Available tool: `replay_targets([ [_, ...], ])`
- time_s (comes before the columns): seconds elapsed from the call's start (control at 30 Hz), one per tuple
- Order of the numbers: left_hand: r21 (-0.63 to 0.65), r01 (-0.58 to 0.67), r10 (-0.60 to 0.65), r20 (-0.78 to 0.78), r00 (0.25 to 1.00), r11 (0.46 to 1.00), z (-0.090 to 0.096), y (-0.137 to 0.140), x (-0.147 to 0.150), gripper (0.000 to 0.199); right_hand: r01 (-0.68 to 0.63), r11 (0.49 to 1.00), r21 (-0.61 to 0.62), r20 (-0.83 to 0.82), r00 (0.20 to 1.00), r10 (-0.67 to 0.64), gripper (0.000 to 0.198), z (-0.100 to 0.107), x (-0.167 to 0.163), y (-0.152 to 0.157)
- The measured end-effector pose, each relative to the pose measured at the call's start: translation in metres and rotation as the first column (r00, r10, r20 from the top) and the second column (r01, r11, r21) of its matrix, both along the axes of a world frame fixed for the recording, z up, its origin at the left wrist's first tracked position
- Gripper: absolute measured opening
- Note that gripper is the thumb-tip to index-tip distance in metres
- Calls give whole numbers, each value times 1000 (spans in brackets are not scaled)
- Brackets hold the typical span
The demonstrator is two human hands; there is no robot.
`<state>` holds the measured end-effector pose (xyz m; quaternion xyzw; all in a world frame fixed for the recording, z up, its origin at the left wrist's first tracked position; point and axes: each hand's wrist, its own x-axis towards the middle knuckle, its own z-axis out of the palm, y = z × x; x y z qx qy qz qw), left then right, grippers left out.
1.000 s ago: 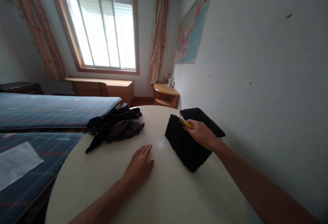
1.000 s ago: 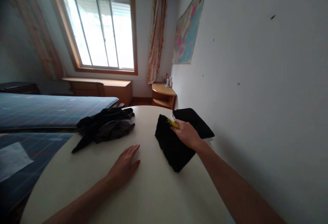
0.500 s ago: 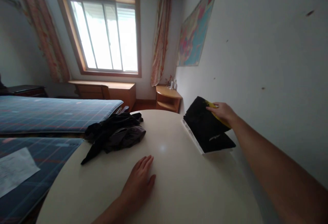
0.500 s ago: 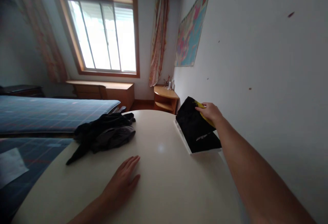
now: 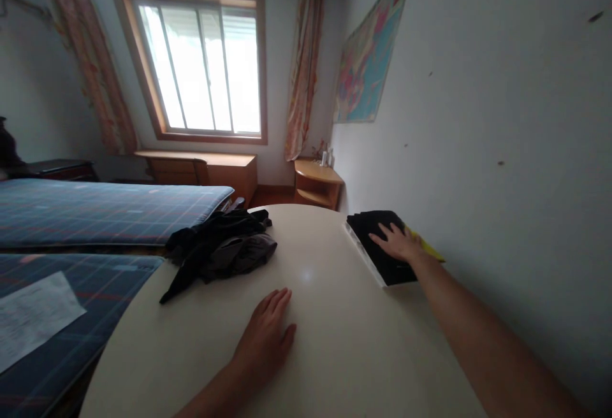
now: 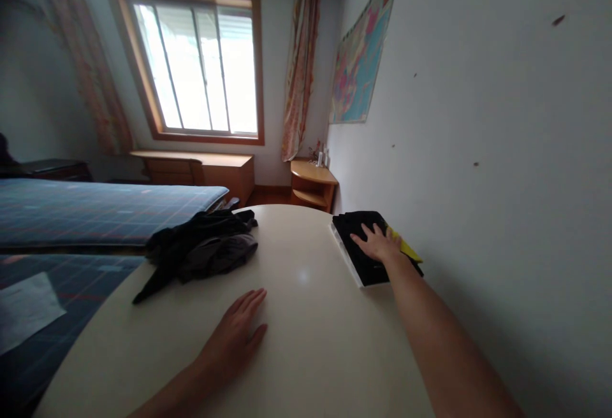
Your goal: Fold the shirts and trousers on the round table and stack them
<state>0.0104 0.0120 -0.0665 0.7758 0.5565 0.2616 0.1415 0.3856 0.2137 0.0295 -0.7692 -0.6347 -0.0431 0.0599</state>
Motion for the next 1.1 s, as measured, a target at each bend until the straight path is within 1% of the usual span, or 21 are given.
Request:
replay_targets([
  [0.07,5,-13,13,4,1000,1000,2,0,1,59,30,998,-52,-21,999,-31,81,-5,-8,-6],
  [0.13,-2,-22,22,2,1000,1000,6,-1,2,59,30,997,-71,-43,999,-33,78,-4,-17,-13],
  [0.2,-11,-23,23,-11,1000,1000,10,-3,2,58,-13,996,-85,-49,999,9,75,-2,-33,-22],
  [0.3,-6,-20,19,-45,999,1000,14,-7,4,57,-129,986,-109,-54,991,124,70,-4,-70,-43],
  [0.37,2,-21,21,-57,998,1000,15,-8,6,56,-234,965,-118,-60,972,229,67,-12,-99,-61],
  [0.43,1,-10,10,-46,999,1000,18,-5,5,57,-309,941,-136,-99,950,297,68,-25,-127,-82],
  [0.5,17,-8,8,-4,1000,1000,26,5,-1,56,-344,925,-163,-154,935,321,67,-38,-150,-102],
  [0.53,48,-26,25,21,999,999,31,12,-6,54,-357,918,-173,-183,927,327,67,-44,-158,-111],
  [0.57,104,-72,67,53,996,992,38,20,-12,50,-363,917,-168,-202,923,328,66,-49,-164,-119],
  [0.6,197,-153,141,76,987,968,45,29,-21,46,-364,920,-148,-212,920,330,65,-54,-168,-126],
  [0.63,298,-240,223,91,971,924,52,39,-30,44,-364,923,-124,-221,917,332,65,-57,-170,-132],
  [0.67,378,-362,336,135,932,852,58,47,-40,42,-366,925,-101,-228,914,336,64,-60,-171,-137],
  [0.7,417,-474,441,180,879,776,61,54,-51,40,-372,925,-80,-236,908,345,63,-62,-170,-141],
  [0.77,414,-674,621,277,733,611,62,65,-71,38,-397,916,-52,-252,893,373,61,-64,-165,-146],
  [0.8,391,-729,671,300,678,561,58,68,-81,38,-412,910,-49,-258,885,387,61,-64,-162,-148],
  [0.83,352,-764,705,306,640,541,54,69,-91,39,-425,904,-51,-262,879,399,61,-64,-160,-149],
  [0.87,301,-788,729,304,614,538,48,71,-99,39,-436,898,-59,-265,874,407,61,-65,-157,-149],
  [0.9,247,-795,737,298,607,554,43,72,-108,40,-446,892,-74,-268,871,413,62,-65,-155,-149],
  [0.97,182,-773,716,297,633,608,35,73,-121,43,-461,881,-105,-273,865,420,63,-65,-153,-149],
  [1.03,177,-744,682,309,663,644,32,74,-130,45,-467,877,-114,-275,863,424,64,-65,-152,-150],
  [1.1,218,-732,656,333,678,646,36,73,-131,47,-469,875,-116,-275,862,426,63,-65,-152,-151],
])
